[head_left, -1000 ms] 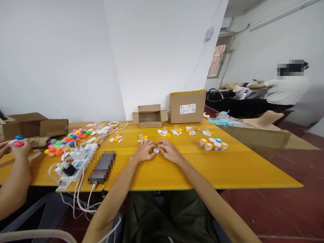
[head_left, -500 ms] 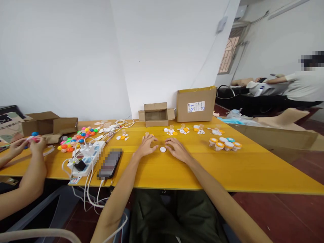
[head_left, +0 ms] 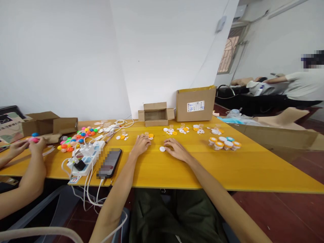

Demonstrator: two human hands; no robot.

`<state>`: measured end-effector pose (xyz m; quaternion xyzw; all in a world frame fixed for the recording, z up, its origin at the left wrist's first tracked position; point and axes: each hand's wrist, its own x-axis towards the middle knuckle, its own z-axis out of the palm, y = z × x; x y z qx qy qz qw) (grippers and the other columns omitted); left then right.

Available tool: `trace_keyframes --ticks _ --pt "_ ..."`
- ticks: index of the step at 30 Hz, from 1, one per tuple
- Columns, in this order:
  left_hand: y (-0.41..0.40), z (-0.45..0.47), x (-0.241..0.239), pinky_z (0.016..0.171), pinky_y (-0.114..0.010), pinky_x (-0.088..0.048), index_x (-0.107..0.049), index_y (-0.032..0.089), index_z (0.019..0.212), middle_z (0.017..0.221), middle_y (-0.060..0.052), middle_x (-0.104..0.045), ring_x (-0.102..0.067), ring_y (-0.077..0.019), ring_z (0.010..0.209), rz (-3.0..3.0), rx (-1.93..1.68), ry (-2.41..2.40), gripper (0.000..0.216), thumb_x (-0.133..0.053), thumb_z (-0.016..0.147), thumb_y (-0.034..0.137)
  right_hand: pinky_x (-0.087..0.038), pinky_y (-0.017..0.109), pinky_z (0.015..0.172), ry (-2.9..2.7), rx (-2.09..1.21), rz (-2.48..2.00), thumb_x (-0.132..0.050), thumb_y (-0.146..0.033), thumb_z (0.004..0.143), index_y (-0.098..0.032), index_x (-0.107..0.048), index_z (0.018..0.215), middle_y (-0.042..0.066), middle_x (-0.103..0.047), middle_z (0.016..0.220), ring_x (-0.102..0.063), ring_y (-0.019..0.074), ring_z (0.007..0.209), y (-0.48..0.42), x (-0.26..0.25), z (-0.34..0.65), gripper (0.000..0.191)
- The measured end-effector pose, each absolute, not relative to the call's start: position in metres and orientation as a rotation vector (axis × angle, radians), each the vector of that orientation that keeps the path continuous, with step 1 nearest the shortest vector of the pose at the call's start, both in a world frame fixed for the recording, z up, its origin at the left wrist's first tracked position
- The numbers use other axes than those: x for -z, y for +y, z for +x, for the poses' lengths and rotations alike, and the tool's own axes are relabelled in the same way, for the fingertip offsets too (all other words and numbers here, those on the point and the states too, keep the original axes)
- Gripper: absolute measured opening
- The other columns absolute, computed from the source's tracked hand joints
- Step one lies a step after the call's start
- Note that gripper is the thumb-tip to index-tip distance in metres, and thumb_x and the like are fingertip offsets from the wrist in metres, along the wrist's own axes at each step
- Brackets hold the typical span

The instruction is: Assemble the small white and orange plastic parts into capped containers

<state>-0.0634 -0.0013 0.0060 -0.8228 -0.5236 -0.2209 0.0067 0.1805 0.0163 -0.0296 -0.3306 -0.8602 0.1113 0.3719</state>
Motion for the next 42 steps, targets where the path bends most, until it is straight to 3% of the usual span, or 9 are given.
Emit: trace_keyframes --ticks 14,27,42 --pt "0.004 -0.058 -0.001 0.094 -0.042 -0.036 -0.060 0.023 0.080 0.095 -0.009 -0.065 -0.050 -0.0271 0.110 -2.574 0.642 -1.628 0.024 -0.042 0.088 0.009 -0.049 0.042 0.095 -2.304 -0.278 -0.850 -0.070 -0.032 0.080 -0.025 -0.068 0.103 0.008 -0.066 0.114 -0.061 0.0257 0.108 0.011 0.026 0.177 0.024" --pt "0.003 -0.031 0.003 0.095 -0.038 -0.038 -0.064 0.023 0.083 0.087 -0.003 -0.064 -0.051 -0.0223 0.099 -2.752 1.064 -1.606 0.013 -0.053 0.091 0.021 -0.048 0.039 0.090 -2.335 -0.319 -0.921 -0.070 -0.031 0.082 -0.024 -0.066 0.102 0.007 -0.065 0.113 -0.061 0.0244 0.106 0.010 0.021 0.171 0.022" --pt "0.000 -0.022 0.003 0.098 -0.039 -0.039 -0.066 0.023 0.081 0.083 -0.003 -0.066 -0.053 -0.0217 0.097 -2.819 1.090 -1.504 0.016 -0.053 0.091 0.022 -0.047 0.037 0.085 -2.327 -0.335 -0.895 -0.068 -0.033 0.083 -0.024 -0.065 0.094 0.006 -0.066 0.105 -0.061 0.0228 0.099 0.012 0.020 0.170 0.015"
